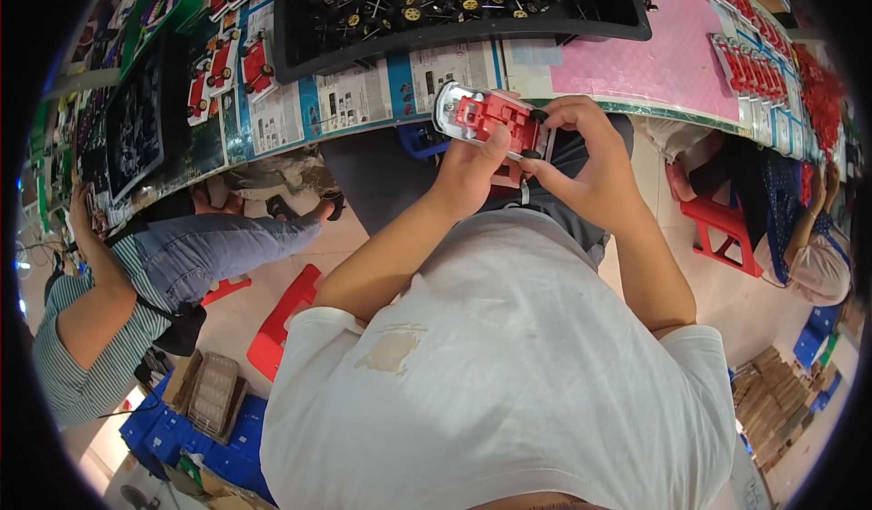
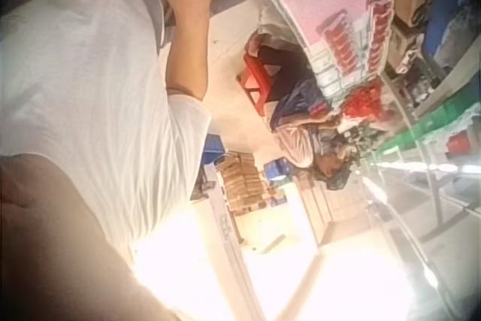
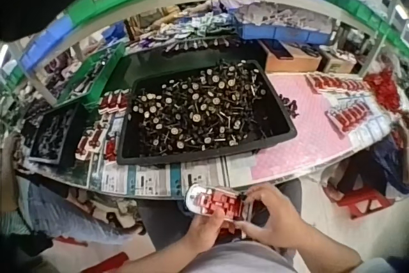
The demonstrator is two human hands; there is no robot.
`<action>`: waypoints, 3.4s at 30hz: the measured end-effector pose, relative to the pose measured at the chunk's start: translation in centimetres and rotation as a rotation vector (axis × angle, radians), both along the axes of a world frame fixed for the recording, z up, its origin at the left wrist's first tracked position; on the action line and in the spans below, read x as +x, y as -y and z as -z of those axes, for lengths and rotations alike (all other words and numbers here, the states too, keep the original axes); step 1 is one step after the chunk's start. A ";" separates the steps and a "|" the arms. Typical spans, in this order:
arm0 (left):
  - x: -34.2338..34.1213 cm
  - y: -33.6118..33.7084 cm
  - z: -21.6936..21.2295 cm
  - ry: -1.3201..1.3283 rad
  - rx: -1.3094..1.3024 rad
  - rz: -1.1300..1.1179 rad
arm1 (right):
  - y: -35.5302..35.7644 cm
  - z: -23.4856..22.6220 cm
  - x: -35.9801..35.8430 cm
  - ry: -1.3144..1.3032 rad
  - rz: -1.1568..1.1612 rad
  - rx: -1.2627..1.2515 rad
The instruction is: Assembling small plastic toy cars by manually inserting internal parts into the chassis.
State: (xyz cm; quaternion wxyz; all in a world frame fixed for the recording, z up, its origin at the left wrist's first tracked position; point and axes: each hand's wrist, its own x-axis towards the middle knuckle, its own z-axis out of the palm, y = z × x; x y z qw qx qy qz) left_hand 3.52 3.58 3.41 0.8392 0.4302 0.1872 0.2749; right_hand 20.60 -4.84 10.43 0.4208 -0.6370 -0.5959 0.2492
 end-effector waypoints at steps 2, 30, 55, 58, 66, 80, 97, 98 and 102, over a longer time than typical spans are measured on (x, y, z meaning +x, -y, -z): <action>-0.4 0.0 0.3 0.009 0.051 0.004 | -0.1 -0.1 -0.2 0.023 -0.042 0.011; -0.8 0.5 0.0 -0.025 -0.072 -0.043 | -19.6 3.5 14.8 0.842 0.070 -0.303; -0.4 0.8 1.2 -0.016 -0.034 0.071 | -6.3 -1.0 -0.5 -0.114 -0.075 -0.062; -0.2 1.0 0.8 0.001 -0.039 0.080 | -6.2 -0.3 -1.7 -0.098 -0.035 -0.150; -1.8 0.5 0.4 0.002 -0.079 0.087 | -6.8 -0.7 -0.5 -0.029 -0.002 -0.011; -16.1 -5.6 0.3 -0.317 0.112 -0.522 | 2.3 2.7 18.7 0.501 0.617 -0.115; -35.0 -30.5 2.3 -1.069 0.418 -0.925 | 7.7 8.7 33.5 0.964 0.775 -0.264; -34.1 -31.1 2.2 -1.020 0.417 -0.985 | 7.5 8.5 33.4 0.960 0.784 -0.294; -32.4 -33.7 1.9 -1.151 0.504 -1.011 | 8.0 9.0 35.1 1.002 0.700 -0.221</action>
